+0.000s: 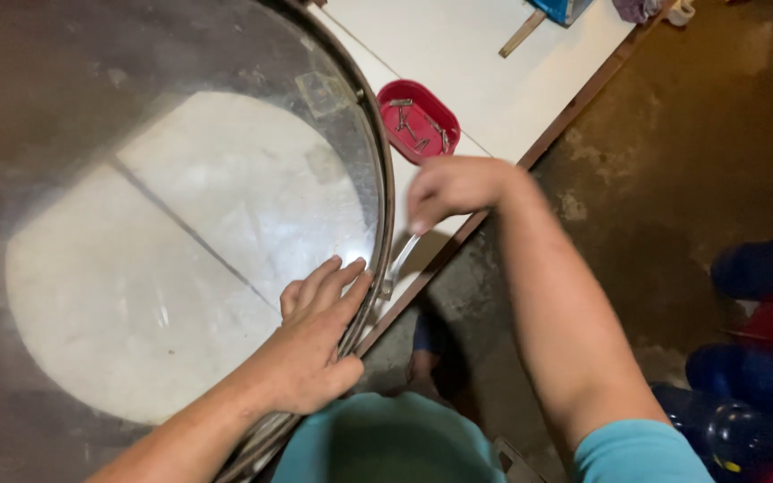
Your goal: Repairing a drum by tightening or loosening the tension rods using a wrench
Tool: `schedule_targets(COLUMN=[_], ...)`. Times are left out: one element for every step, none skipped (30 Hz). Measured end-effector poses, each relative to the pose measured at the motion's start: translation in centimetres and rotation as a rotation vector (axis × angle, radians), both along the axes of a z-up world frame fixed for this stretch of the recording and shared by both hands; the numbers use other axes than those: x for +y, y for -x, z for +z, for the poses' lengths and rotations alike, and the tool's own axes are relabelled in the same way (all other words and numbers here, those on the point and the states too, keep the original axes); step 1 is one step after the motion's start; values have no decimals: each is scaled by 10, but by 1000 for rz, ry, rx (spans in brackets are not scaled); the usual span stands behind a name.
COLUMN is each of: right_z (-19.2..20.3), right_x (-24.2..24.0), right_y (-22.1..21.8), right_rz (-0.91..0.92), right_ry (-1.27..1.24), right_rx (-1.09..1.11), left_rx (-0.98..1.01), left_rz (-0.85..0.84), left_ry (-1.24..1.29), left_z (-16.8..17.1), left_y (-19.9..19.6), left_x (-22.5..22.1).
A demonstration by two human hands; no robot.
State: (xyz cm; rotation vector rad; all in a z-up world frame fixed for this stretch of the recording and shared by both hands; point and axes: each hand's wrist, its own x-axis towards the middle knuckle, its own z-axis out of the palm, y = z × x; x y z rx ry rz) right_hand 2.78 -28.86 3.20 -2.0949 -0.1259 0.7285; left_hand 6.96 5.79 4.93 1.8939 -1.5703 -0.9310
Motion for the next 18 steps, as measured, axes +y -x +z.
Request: schedule_targets(right_z=[6, 9, 14, 21, 11, 0, -14, -24, -35, -47, -53, -59, -65, -52, -39, -26, -32, -38], right_x=[-7, 4, 11, 19, 43, 67, 95, 120, 146, 172, 188, 203, 219, 232, 244, 256, 256, 256], right_y=[12, 42, 71, 100, 120, 141, 165, 172, 181, 190, 190, 190, 191, 182, 173, 164, 164, 164], right_rz=[34, 42, -186, -413, -411, -643, -876, -877, -1018, -1159, -1165, -1263, -1362, -1368, -1450, -1526, -1531, -1537], right_ry=[35, 33, 17, 1, 9, -107, -234, -234, -328, -422, -422, -495, -569, -569, -750, -934, -934, -904], right_rx=[-185, -181, -147, -113, -119, -122, -113, -109, -147, -185, -182, -205, -229, -226, -261, -297, -301, -281], left_rx=[-23, -19, -1, 17, 13, 1, -2, 1, 11, 20, 23, -10, -44, -40, -62, -84, -84, -87], left_rz=[6, 14, 4, -7, -5, -8, -13, -12, -7, -2, -7, 3, 13, 8, 16, 25, 20, 27], left_ry=[4, 2, -23, -49, -39, -39, -52, -54, -66, -78, -80, -44, -8, -11, 24, 58, 59, 58], left_z=[-2, -1, 1, 4, 4, 3, 2, 4, 7, 9, 5, 0, -5, -7, -9, -11, -11, -11], left_y=[0, 3, 2, 1, 0, -1, 1, 1, 1, 1, 1, 2, 2, 2, 2, 2, 3, 3], left_x=[2, 5, 4, 3, 2, 0, 2, 3, 3, 2, 2, 3, 4, 4, 4, 5, 4, 4])
